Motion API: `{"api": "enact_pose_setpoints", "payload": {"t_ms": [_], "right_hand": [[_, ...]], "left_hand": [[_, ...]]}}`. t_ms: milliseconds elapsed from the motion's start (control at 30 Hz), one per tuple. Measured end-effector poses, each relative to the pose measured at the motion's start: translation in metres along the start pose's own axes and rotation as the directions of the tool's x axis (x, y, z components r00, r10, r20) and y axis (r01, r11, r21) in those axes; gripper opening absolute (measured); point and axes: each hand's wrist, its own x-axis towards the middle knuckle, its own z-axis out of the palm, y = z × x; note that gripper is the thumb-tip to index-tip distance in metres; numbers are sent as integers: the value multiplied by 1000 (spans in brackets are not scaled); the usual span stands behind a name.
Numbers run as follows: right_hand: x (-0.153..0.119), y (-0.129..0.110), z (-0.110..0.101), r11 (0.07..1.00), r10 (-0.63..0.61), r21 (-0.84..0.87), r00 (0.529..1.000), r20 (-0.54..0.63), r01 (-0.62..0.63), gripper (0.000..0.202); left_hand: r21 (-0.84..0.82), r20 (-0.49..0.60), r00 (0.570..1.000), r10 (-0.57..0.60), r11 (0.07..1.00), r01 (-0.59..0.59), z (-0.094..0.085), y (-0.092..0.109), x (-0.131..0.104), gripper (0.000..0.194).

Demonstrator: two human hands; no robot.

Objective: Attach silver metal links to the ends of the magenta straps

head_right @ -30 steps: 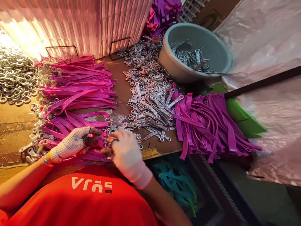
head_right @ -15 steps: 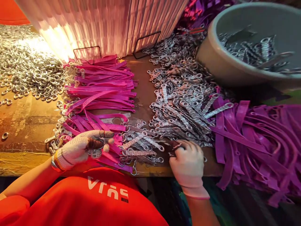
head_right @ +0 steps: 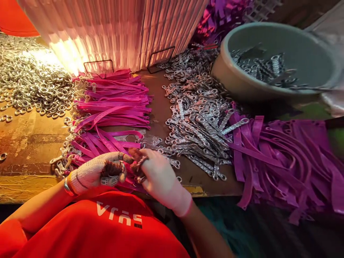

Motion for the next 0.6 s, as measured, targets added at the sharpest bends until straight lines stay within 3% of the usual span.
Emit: {"api": "enact_pose_setpoints", "payload": {"t_ms": [200, 267, 333, 400, 500, 567, 600], "right_hand": [[15, -3, 11, 969, -232, -73, 972, 43, 235, 36], [14, -2, 10, 963, -238, -116, 970, 43, 241, 31], [13, -3, 8, 967, -178, -175, 982, 64, 187, 23], [13, -6, 5, 974, -91, -198, 989, 114, 113, 15], [13, -10, 4, 990, -7, -137, 987, 158, 29, 12], [12, -12, 8, 997, 36, -74, 990, 140, -26, 12], [11, -13, 11, 996, 67, -65, 992, 108, -60, 12]], "left_hand": [[35, 54, 998, -22, 999, 20, -3, -3, 9, 30], [91, 44, 999, -19, 996, 15, -1, 1, 8, 30], [254, -43, 998, 36, 967, -23, 2, 5, 3, 28], [487, -120, 977, 174, 868, -94, 4, 7, -3, 20], [779, -57, 917, 394, 592, -206, 2, 5, -4, 7], [852, -14, 879, 476, 467, -239, 0, 3, 1, 7], [848, -26, 870, 493, 472, -242, -1, 3, 4, 5]]}}
